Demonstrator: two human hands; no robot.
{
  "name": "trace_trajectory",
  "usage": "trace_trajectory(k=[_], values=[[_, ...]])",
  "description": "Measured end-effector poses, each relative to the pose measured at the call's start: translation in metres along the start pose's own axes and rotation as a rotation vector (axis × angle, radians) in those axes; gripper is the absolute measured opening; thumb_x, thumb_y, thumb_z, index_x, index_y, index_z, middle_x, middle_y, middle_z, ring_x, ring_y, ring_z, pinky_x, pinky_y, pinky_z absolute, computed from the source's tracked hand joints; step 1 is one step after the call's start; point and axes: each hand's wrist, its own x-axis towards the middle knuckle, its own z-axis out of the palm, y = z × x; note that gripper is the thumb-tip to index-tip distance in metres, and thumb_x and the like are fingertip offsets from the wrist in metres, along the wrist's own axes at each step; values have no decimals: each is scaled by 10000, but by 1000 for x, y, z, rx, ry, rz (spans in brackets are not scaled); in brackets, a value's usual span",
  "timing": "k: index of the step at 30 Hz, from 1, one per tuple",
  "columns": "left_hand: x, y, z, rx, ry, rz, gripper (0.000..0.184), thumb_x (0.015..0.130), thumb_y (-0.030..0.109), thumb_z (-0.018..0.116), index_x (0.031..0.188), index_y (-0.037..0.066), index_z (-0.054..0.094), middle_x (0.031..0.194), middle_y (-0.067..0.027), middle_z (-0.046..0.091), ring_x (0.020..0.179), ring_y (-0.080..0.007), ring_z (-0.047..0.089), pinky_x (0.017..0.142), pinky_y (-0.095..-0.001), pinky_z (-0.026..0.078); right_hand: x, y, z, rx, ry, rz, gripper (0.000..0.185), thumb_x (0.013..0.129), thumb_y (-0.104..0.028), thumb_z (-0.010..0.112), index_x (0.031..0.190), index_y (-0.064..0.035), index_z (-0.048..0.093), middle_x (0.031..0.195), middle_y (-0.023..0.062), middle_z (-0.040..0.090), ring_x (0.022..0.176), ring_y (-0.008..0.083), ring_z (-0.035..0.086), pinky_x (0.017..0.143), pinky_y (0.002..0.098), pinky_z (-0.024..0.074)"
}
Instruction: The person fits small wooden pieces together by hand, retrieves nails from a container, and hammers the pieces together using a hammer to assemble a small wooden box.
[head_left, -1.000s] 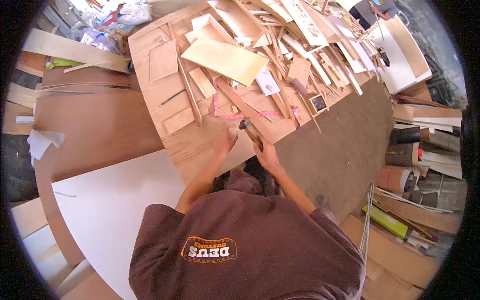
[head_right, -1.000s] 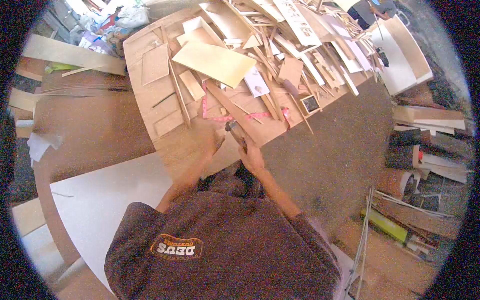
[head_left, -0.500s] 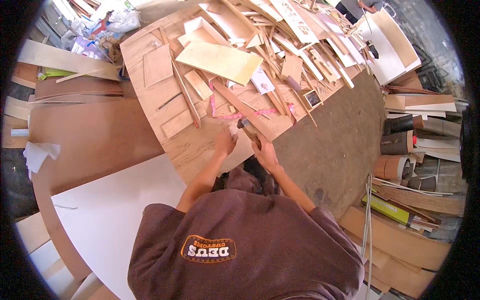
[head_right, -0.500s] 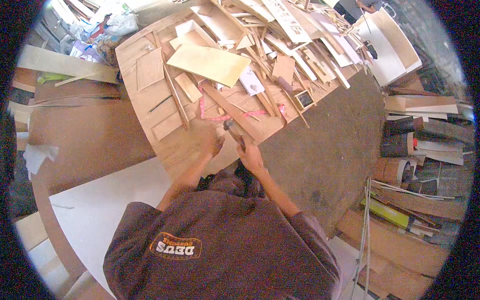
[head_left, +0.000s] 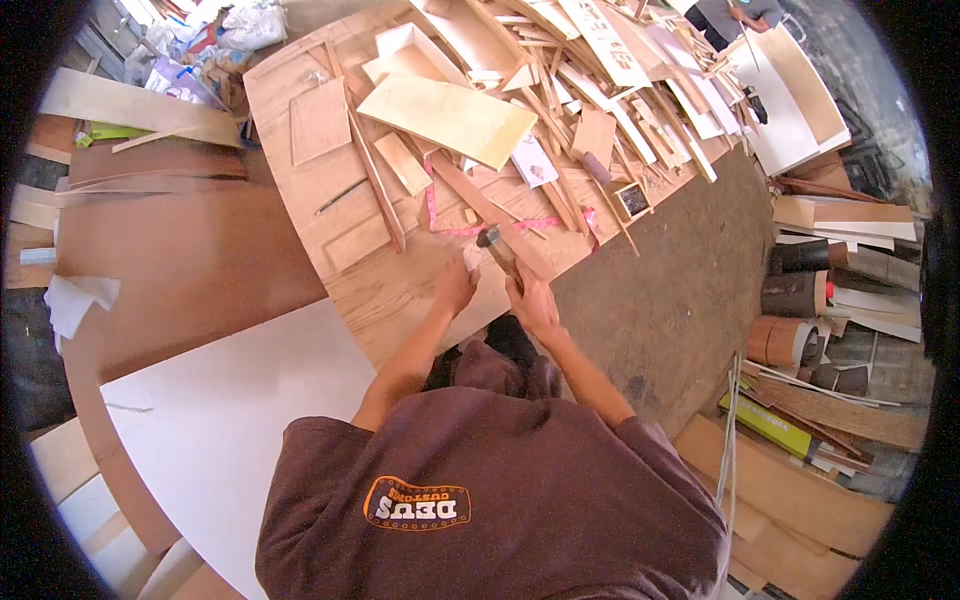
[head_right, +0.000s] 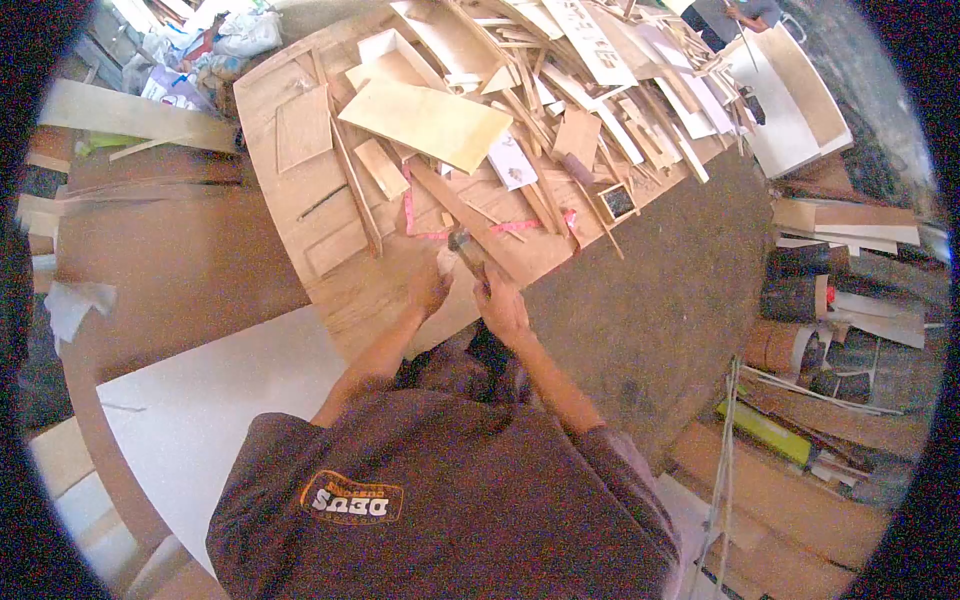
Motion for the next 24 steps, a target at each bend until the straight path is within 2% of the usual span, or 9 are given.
trace_trajectory(k=[5, 7, 9, 10, 13, 17, 20, 22, 24], values=[[-2, -4, 3, 93, -14, 23, 547, 922, 265, 581, 1321, -53, 383, 1151, -299, 570, 1042, -458, 575, 875, -508, 483, -2, -4, 4, 38, 93, 9, 439, 929, -226, 561, 1306, -16, 480, 1086, 247, 637, 1006, 441, 605, 859, 516, 490], [-2, 3, -2, 106, -3, 46, 548, 922, 262, 581, 1324, -52, 379, 1142, -299, 575, 1039, -455, 578, 872, -507, 486, 2, 4, 4, -91, -98, 49, 458, 928, -232, 569, 1317, -12, 472, 1064, 241, 643, 980, 445, 614, 845, 516, 496], [1, 7, -4, -4, -164, -182, 545, 921, 258, 581, 1325, -49, 383, 1121, -296, 587, 1031, -454, 582, 864, -506, 492, 4, 4, 4, -53, -23, -1, 447, 924, -200, 570, 1310, 9, 485, 1027, 275, 635, 960, 464, 609, 820, 509, 493], [1, 6, -4, -4, -163, -186, 545, 921, 258, 581, 1325, -49, 383, 1121, -296, 587, 1031, -454, 582, 864, -506, 492, 4, 1, 3, -13, 48, -49, 437, 921, -168, 572, 1303, 30, 498, 990, 310, 627, 940, 483, 603, 794, 502, 490], [-2, -1, 0, 110, -24, 5, 553, 917, 264, 585, 1327, -48, 385, 1110, -295, 594, 1027, -450, 586, 857, -508, 496, 3, -16, -3, 108, 120, 9, 425, 915, -155, 571, 1290, 35, 506, 968, 314, 623, 930, 487, 597, 798, 502, 487], [-2, -3, 2, 97, -92, -51, 548, 911, 276, 593, 1305, -55, 407, 1107, -291, 589, 1012, -448, 592, 848, -510, 497, 7, 0, -1, 26, 26, -54, 402, 914, -126, 566, 1272, 49, 516, 978, 311, 621, 914, 484, 601, 795, 491, 491], [1, -5, 4, 61, -83, -45, 535, 911, 283, 593, 1282, -64, 425, 1113, -289, 581, 1010, -446, 591, 841, -508, 498, 15, -13, -16, -25, -68, 94, 389, 910, -109, 566, 1260, 54, 526, 980, 312, 620, 910, 478, 604, 795, 491, 489], [-2, -4, 5, 52, -49, -20, 527, 912, 286, 592, 1268, -69, 436, 1118, -288, 576, 1014, -445, 589, 838, -506, 499, 15, -11, -12, 83, 160, -27, 403, 905, -145, 571, 1260, 43, 530, 995, 318, 623, 934, 472, 609, 797, 497, 487], [-1, -2, 1, 69, -127, -69, 524, 917, 293, 585, 1263, -73, 437, 1141, -295, 562, 1032, -443, 582, 831, -504, 499, 15, -7, -5, 44, 174, -66, 405, 908, -149, 569, 1266, 37, 529, 1008, 314, 626, 941, 469, 611, 799, 496, 490]])
